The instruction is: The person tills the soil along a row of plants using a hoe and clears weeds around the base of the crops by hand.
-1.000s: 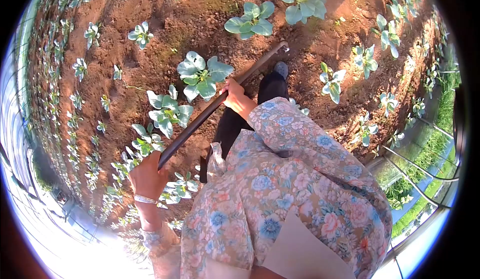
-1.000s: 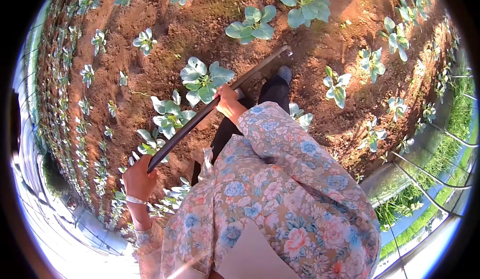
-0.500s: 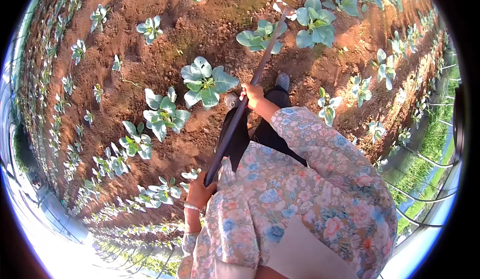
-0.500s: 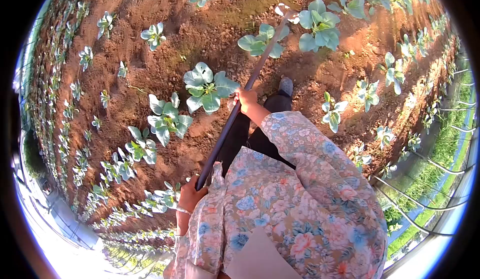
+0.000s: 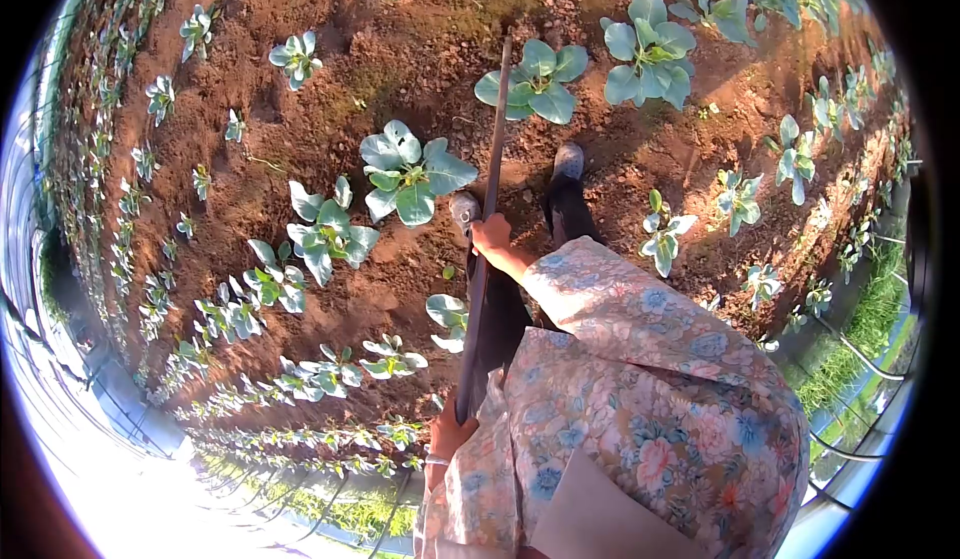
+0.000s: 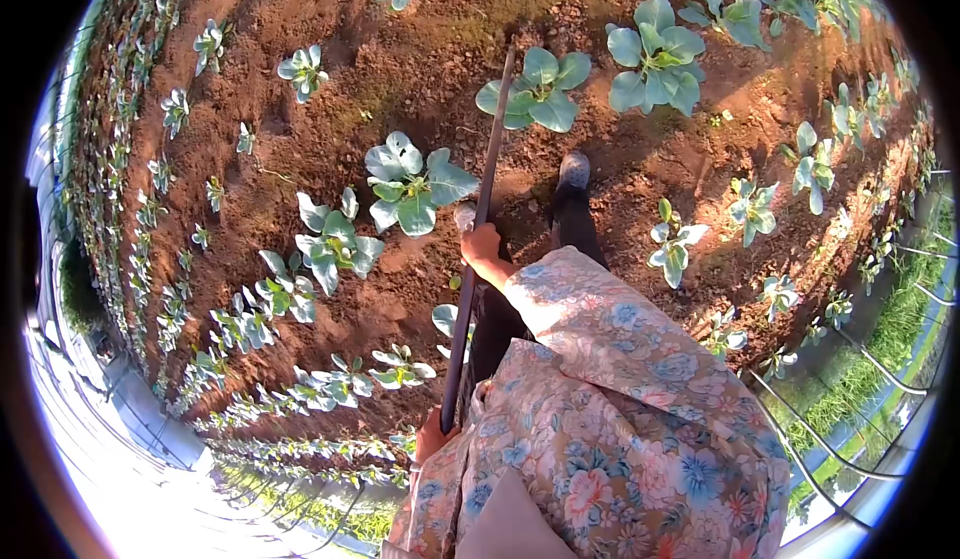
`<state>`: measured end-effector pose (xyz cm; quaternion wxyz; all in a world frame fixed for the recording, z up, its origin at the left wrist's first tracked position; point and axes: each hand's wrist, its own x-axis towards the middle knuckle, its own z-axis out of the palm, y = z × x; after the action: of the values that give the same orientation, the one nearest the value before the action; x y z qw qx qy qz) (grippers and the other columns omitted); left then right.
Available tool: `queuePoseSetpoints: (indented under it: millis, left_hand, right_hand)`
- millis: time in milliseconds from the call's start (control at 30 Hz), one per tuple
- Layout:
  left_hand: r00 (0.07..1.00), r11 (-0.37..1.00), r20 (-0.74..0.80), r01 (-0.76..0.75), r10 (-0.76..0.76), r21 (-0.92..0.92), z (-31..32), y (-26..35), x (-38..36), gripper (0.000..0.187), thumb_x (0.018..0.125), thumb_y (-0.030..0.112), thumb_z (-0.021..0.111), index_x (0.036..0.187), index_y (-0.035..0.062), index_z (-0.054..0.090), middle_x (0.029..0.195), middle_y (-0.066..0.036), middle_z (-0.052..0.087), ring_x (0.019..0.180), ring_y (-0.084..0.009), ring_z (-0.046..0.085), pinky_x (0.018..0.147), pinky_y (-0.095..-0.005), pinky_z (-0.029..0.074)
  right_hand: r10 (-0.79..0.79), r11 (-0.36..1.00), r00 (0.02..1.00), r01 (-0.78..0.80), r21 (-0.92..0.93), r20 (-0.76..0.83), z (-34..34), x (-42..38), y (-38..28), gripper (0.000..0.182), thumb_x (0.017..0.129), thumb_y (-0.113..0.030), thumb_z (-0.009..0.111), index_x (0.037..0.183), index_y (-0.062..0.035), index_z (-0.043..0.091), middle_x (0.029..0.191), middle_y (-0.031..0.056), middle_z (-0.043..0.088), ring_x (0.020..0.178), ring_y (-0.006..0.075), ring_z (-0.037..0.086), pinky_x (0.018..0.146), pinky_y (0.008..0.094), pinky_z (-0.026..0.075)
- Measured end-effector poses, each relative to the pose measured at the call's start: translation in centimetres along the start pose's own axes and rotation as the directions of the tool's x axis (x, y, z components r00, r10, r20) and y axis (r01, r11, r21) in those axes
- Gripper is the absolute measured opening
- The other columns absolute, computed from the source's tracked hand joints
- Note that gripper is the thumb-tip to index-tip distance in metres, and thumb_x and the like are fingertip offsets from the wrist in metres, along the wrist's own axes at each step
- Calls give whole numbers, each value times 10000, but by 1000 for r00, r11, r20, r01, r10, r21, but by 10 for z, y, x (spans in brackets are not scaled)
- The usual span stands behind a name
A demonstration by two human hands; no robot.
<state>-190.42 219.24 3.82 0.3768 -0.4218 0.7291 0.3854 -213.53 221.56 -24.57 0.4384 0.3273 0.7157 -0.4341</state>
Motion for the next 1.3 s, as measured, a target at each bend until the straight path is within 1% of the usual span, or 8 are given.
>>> queuePoseSetpoints:
  millis: [200, 467, 600, 700, 867, 1100, 1233, 1300]
  left_hand:
    - [988, 989, 59, 142, -144, 29, -24, -17, -77, 318, 749, 237, 655, 992, 74, 530, 719, -216, 596, 697, -401, 601, 604, -436, 480]
    - [985, 987, -66, -153, 156, 57, 12, 114, 93, 357, 757, 220, 588, 1025, 40, 436, 756, -269, 606, 727, -453, 593, 654, -509, 478]
    - [987, 982, -26, -155, 159, 109, 4, 118, 96, 396, 767, 242, 573, 1060, 33, 406, 772, -282, 604, 748, -465, 586, 678, -527, 472]
    - [995, 995, 93, 10, -19, 97, -6, 66, 49, 397, 770, 246, 582, 1067, 45, 411, 761, -278, 602, 742, -456, 592, 647, -508, 475]
    - [1000, 996, -22, 5, -7, -92, -41, 6, -47, 299, 682, 197, 666, 920, 50, 559, 704, -180, 605, 640, -338, 617, 557, -401, 472]
    - [979, 992, -162, 124, -123, -5, -17, 27, 15, 295, 748, 219, 594, 947, 41, 469, 717, -271, 596, 704, -453, 587, 592, -505, 480]
    - [985, 984, -59, 157, -163, -84, -6, 4, 3, 411, 739, 256, 568, 1064, 55, 419, 764, -283, 604, 705, -464, 588, 657, -545, 470]
    - [973, 967, 2, 231, -232, -106, -6, -24, -30, 443, 745, 284, 587, 1100, 78, 420, 779, -259, 615, 732, -455, 594, 656, -538, 462]
  right_hand:
    - [166, 969, 973, -191, 156, 159, -22, -76, 36, 218, 784, -97, 604, 730, -7, 413, 547, 71, 467, 408, 179, 489, 357, 343, 441]
    - [-306, 790, 947, 197, 581, 95, -107, 134, -89, 205, 802, -97, 613, 649, -62, 481, 566, 3, 461, 410, 116, 461, 358, 272, 407]
    - [-484, 782, 825, 259, 567, 291, -112, 177, -48, 205, 814, -97, 612, 652, -61, 492, 534, 17, 463, 390, 150, 481, 340, 303, 409]
    - [11, 993, 997, -2, 118, -72, -63, 72, -37, 332, 812, -151, 596, 532, -47, 452, 464, 67, 482, 337, 203, 499, 292, 334, 394]
    - [160, 954, 963, -207, 215, 218, -28, -41, 4, 195, 805, -43, 555, 630, -35, 467, 526, 44, 422, 400, 177, 450, 363, 352, 420]
    - [-27, 923, 962, -80, 377, 271, 21, 59, -26, 185, 763, -97, 608, 653, -43, 470, 513, 26, 432, 382, 140, 428, 355, 301, 377]
    - [-190, 979, 944, 162, 120, 270, 44, 36, 14, 253, 784, -113, 582, 579, -37, 455, 510, 71, 483, 366, 186, 473, 323, 330, 398]
    - [-17, 1000, 993, 16, 6, 113, 54, -26, 16, 307, 779, -107, 556, 510, -25, 433, 467, 86, 476, 345, 217, 489, 309, 345, 400]
